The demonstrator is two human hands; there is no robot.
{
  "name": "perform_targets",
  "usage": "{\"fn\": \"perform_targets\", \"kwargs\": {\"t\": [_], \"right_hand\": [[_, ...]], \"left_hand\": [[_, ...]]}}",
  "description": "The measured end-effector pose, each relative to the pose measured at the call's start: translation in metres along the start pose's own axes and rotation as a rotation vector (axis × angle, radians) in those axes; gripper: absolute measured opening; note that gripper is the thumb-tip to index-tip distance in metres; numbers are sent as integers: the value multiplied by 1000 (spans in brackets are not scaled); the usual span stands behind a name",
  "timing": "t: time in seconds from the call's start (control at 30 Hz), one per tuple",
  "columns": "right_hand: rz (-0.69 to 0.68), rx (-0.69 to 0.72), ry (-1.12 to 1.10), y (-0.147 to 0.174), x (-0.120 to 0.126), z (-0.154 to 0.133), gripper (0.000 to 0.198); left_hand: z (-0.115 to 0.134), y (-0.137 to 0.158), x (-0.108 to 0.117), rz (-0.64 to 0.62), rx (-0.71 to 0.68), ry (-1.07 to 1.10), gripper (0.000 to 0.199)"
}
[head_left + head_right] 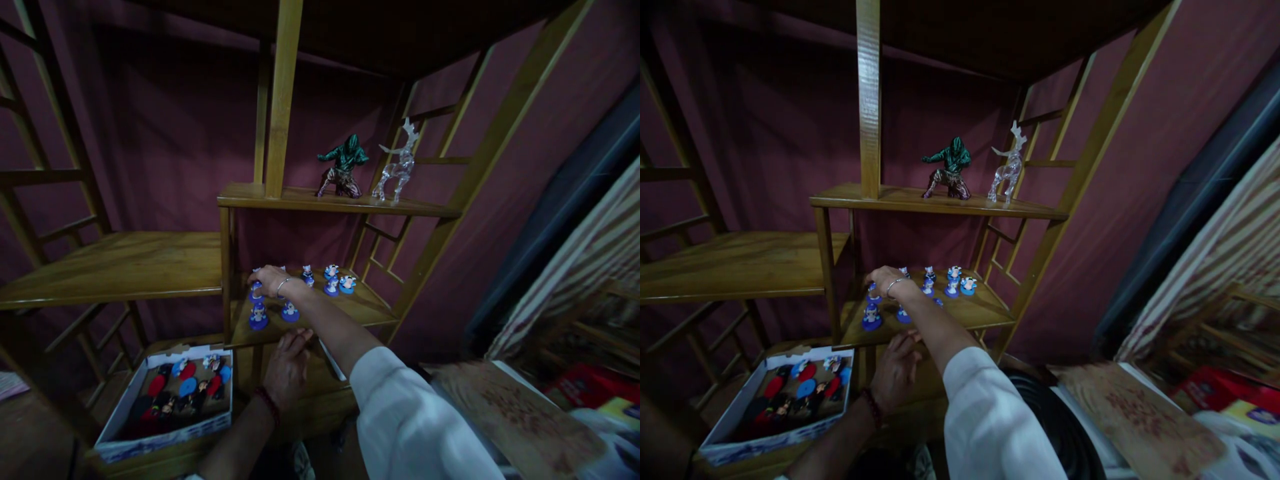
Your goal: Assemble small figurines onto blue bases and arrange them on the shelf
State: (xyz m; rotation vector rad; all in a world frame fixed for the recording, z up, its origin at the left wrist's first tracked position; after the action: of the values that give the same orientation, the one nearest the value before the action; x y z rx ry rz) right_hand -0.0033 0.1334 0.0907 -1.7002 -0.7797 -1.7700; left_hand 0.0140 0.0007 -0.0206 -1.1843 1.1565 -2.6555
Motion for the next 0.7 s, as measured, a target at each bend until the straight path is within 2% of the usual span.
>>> {"fn": "perform_targets", "kwargs": {"t": [0.27, 0.7], "right_hand": [[-51, -2, 67, -4, -2, -6, 39], [-32, 2, 47, -7, -3, -9, 31]], "left_hand": [[-2, 0, -4, 38, 3, -20, 23], [0, 0, -2, 66, -1, -33, 25]]}}
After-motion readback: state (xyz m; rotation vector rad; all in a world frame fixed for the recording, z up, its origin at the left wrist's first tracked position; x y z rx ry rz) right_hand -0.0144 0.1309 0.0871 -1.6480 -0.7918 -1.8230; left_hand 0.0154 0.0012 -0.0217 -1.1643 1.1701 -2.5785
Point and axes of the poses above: each hand's wrist, its own y-axis away from the middle knuckle, its own x-axis out of the back of the hand, z = x × y, the point moved 4 cm from there along -y, towards the middle knuckle, and after that the axes turned 11 degrees about x, right-handed, at the moved point
